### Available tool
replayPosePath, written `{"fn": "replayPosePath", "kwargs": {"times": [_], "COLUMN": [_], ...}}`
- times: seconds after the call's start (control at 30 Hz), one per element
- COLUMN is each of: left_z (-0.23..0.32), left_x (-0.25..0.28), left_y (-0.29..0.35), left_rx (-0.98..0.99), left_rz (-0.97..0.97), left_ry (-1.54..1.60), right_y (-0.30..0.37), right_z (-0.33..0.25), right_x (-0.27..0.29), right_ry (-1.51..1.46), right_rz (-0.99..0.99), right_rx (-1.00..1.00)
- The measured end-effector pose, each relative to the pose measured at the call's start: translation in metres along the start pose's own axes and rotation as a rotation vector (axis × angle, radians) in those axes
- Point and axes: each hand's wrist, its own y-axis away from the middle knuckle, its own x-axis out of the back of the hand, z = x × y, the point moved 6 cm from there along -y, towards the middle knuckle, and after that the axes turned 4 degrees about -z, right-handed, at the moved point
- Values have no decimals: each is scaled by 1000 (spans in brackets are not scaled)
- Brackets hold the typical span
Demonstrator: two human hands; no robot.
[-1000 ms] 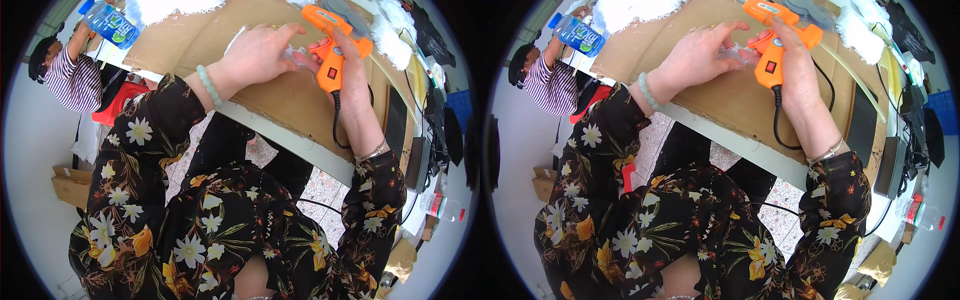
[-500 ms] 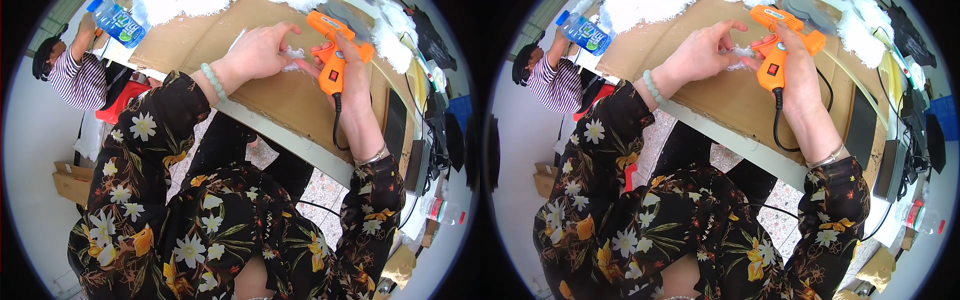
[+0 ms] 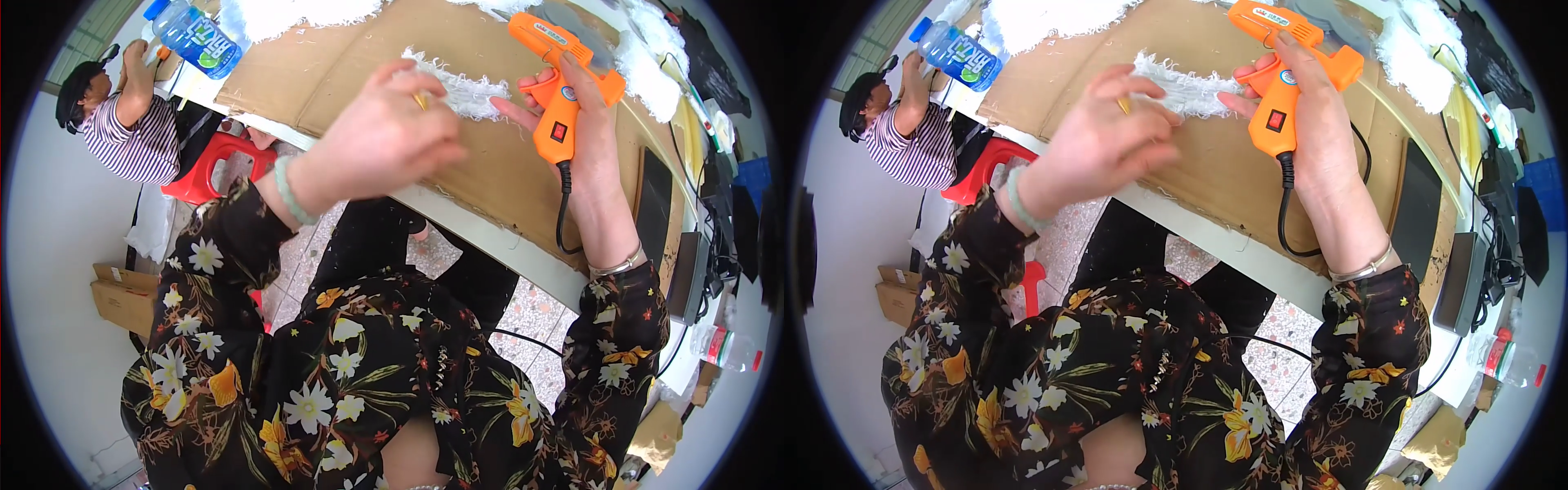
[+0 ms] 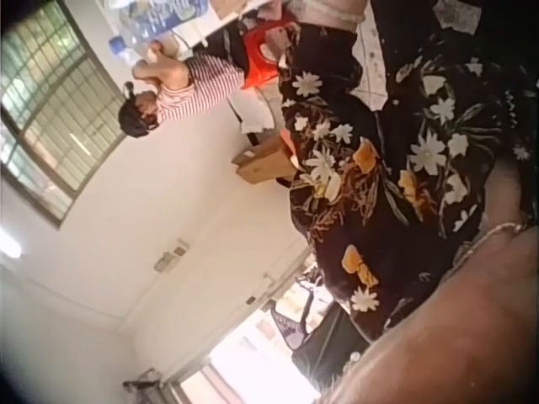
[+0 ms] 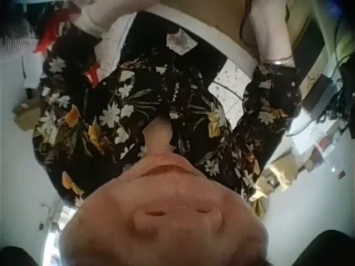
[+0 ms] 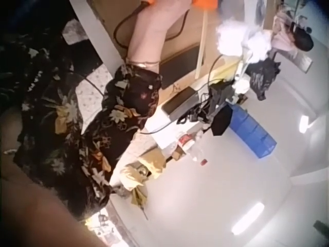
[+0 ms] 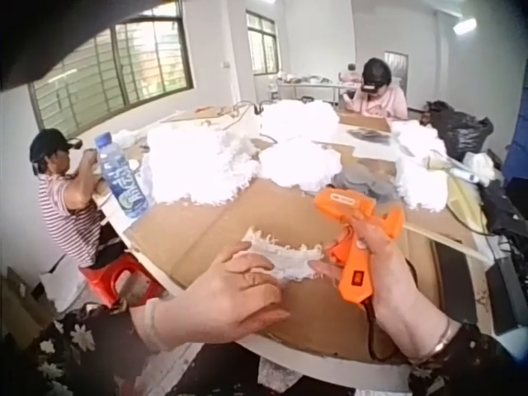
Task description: Using a hot glue gun to attach white stuffing to a circular lace base on a workbench.
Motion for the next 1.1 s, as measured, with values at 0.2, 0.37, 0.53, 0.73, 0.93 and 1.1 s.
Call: {"fn": "replayPosePath", "kwargs": {"times": [0.2,0.37,0.53,0.73,0.93,1.1], "left_z": [15,5,-36,-28,-17,-15], "left_x": [-7,-4,43,33,18,10], "left_y": [8,7,16,56,45,34], "left_rx": [-22,11,255,287,126,-66], "left_rz": [-42,-40,281,155,151,39], "left_ry": [-74,-99,76,103,-30,-253], "right_y": [10,10,14,13,17,19], "right_z": [10,10,7,15,11,5], "right_x": [-10,-9,-19,-11,-15,-16], "right_ry": [8,4,-6,6,29,65], "right_rz": [2,17,38,-21,-48,-10], "right_rx": [-54,-37,-48,-76,-55,-24]}}
